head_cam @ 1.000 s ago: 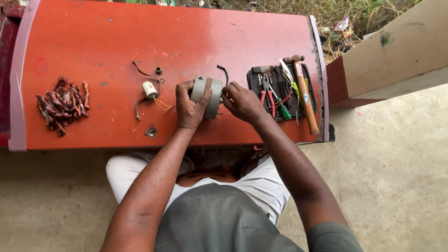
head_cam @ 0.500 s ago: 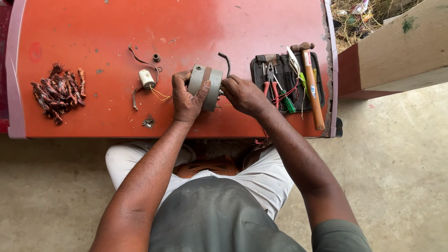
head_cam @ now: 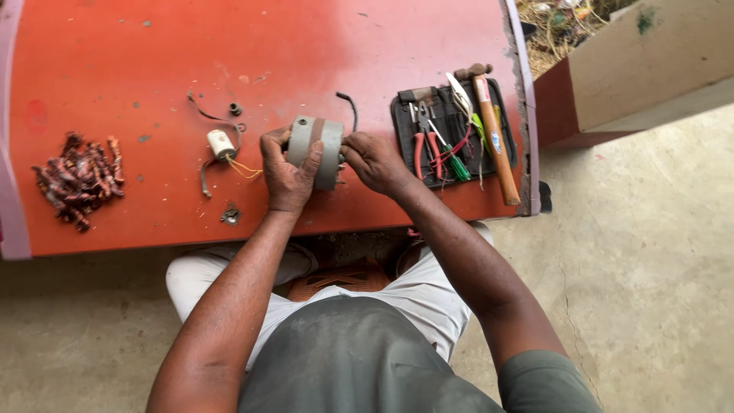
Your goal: Disassembling and inspecting an electric motor and its components.
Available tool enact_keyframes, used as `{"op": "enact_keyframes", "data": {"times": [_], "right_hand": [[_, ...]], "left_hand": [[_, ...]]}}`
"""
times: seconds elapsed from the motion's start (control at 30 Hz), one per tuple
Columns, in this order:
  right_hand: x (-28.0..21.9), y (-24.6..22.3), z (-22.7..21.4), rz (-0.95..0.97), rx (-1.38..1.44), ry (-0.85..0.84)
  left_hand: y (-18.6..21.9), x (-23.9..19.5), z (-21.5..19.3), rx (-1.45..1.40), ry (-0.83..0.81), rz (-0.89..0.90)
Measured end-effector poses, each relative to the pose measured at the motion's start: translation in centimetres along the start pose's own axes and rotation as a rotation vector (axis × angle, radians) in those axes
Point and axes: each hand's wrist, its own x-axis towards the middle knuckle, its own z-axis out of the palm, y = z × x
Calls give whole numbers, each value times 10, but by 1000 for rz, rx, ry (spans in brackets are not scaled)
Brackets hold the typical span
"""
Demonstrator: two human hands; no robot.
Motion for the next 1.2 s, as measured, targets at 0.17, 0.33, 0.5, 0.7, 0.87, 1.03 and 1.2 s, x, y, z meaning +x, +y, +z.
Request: {"op": "enact_keyframes", "data": {"times": [0.17, 0.33, 0.5, 0.7, 0.87, 1.03, 1.2], "right_hand": [[-1, 11, 9, 140, 81, 13], [-1, 22, 19, 236, 173, 16], [-6, 25, 23, 276, 274, 56], [-3, 19, 18, 342, 194, 20], [-2, -5, 6, 279, 30, 8], [-2, -1, 17, 226, 97, 17], [-5, 23, 30, 279, 321, 96]], "left_hand": [[3, 2, -1, -66, -4, -43], [-2, 1, -2, -67, 8, -21], [-1, -2, -4, -48, -13, -29], [1, 0, -4, -18, -24, -41], [-6, -1, -1, -24, -28, -53], [-5, -3, -4, 64, 38, -51], [0, -1, -2, -95, 19, -50]]}}
